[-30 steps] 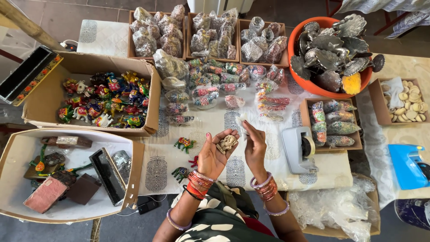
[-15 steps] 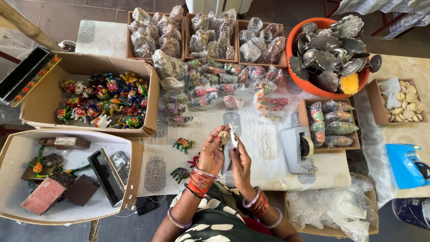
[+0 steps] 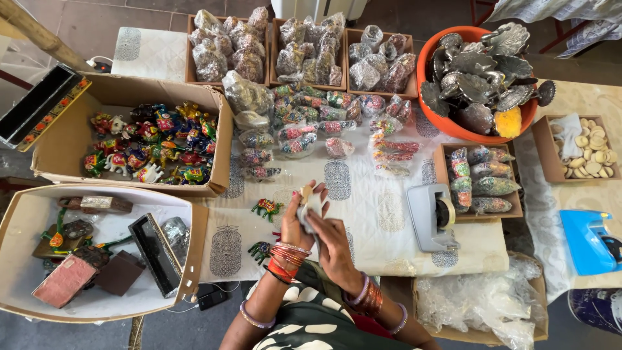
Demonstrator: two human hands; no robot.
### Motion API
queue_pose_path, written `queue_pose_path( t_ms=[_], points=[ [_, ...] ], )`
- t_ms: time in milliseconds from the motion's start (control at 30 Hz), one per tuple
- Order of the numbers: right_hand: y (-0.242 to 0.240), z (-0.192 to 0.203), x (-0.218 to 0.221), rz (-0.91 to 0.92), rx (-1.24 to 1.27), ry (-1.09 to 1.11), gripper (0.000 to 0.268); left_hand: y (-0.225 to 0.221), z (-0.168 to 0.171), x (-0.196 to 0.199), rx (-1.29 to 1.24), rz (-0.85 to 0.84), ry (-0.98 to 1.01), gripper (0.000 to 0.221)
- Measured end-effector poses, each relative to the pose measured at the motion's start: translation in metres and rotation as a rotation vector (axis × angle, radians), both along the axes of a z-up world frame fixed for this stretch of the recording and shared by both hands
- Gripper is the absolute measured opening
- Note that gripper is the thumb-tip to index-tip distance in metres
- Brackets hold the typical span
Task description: The recorder wraps small colorful decorative items, including figurines and elephants, in clear plastic packaging.
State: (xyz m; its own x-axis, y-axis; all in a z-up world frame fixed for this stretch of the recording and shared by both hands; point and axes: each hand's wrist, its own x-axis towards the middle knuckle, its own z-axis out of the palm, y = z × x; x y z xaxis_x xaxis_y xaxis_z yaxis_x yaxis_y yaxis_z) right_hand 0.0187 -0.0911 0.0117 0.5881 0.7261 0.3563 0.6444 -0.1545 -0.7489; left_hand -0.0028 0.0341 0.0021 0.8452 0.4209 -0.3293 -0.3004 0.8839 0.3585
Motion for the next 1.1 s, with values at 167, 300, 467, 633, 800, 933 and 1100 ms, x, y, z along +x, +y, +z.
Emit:
queue_pose_path(
  t_ms=[167, 300, 467, 633, 800, 933, 1100],
  points=[
    [-0.032, -0.040, 0.025, 0.075, 0.054, 0.266, 0.055, 0.010, -0.057, -0.003, 0.010, 0.027, 0.073, 0.053],
    [-0.047, -0.065, 0.062, -0.221, -0.490, 0.547, 0.047, 0.008, -0.077, -0.008, -0.184, -0.028, 0.141, 0.048],
    [-0.054, -0.085, 0.082, -0.326, -0.131, 0.270, 0.044, 0.006, -0.105, -0.012, -0.114, -0.037, 0.204, 0.041],
    [-0.075, -0.117, 0.070, -0.375, -0.083, 0.018, 0.053, 0.008, -0.141, -0.019, 0.049, -0.028, 0.349, 0.044],
    [-0.102, -0.135, 0.044, -0.460, -0.186, 0.051, 0.054, 0.004, -0.163, -0.013, -0.014, -0.059, 0.384, 0.052],
    [-0.125, -0.151, 0.024, -0.589, -0.151, 0.070, 0.047, 0.005, -0.183, 0.000, 0.096, -0.196, 0.405, 0.060],
    [-0.178, -0.151, -0.012, -0.808, -0.098, 0.194, 0.039, 0.018, -0.307, 0.014, 0.653, -0.287, 0.517, 0.055]
  ],
)
